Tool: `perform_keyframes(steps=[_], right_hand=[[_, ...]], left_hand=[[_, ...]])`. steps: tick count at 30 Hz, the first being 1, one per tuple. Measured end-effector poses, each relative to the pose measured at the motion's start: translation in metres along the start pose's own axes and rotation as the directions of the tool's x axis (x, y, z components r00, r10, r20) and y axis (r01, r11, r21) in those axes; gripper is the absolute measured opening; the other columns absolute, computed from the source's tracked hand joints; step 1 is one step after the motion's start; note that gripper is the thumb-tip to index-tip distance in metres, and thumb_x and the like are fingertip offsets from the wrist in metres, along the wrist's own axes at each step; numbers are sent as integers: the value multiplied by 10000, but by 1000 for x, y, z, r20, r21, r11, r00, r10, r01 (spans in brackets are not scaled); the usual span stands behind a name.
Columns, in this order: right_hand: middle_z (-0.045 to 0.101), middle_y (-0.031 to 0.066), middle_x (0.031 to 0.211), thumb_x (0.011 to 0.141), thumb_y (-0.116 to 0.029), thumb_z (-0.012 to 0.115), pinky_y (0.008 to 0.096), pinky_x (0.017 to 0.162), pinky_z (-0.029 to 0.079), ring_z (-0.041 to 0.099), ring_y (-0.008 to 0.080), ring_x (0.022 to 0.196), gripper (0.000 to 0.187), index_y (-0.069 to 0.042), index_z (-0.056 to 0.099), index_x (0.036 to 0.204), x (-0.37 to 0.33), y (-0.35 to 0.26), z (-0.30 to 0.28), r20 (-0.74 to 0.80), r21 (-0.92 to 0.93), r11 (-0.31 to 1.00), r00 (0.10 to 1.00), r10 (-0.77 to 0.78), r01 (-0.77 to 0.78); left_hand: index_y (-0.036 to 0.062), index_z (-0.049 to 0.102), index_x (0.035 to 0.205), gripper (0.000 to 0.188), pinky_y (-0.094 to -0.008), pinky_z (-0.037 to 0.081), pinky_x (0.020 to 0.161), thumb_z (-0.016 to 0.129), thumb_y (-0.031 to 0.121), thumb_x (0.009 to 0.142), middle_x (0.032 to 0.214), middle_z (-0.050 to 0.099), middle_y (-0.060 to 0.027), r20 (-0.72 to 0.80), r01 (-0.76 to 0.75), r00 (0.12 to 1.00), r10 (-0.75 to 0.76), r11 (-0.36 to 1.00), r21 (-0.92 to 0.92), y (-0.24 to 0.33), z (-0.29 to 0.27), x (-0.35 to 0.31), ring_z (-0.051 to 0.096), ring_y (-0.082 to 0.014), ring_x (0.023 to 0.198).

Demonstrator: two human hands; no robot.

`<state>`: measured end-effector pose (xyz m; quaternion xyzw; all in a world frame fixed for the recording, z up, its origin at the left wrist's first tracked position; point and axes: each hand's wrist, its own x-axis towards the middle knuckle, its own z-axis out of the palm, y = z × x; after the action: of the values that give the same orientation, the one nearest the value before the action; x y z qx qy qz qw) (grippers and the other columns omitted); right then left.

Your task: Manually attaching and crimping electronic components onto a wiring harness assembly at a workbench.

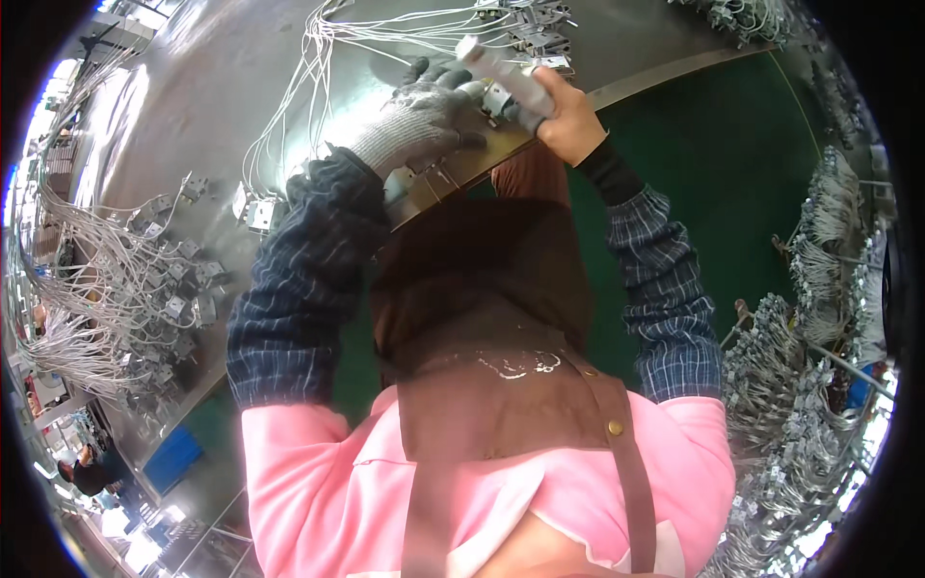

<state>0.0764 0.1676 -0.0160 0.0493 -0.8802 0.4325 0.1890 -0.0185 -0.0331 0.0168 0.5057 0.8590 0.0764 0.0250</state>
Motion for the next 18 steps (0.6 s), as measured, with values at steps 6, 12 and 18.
perform_keyframes(steps=[6,12,18], right_hand=[[598,165,997,670,-68,646,448,726,489,604,378,866,471,-99,511,1121,-7,-8,-3,211,-356,914,969,-124,195],[624,159,883,776,-283,716,382,735,515,624,357,797,371,-32,637,1037,-29,-27,-42,-17,-55,987,988,-151,150],[548,65,738,760,-193,646,358,561,492,618,221,681,274,-165,661,1032,-6,-49,-73,165,-823,493,950,-266,281]], left_hand=[[143,448,1336,648,-515,393,950,649,433,793,1274,506,-148,7,-28,1000,30,983,-183,-6,-1,14,469,-360,1198],[32,556,1196,471,-442,497,814,662,241,788,1007,632,-194,45,6,999,13,918,-398,7,-9,25,630,-343,939],[62,530,1246,480,-414,528,677,540,66,766,898,644,-193,76,98,994,-78,946,-309,22,-27,12,660,-309,801]])
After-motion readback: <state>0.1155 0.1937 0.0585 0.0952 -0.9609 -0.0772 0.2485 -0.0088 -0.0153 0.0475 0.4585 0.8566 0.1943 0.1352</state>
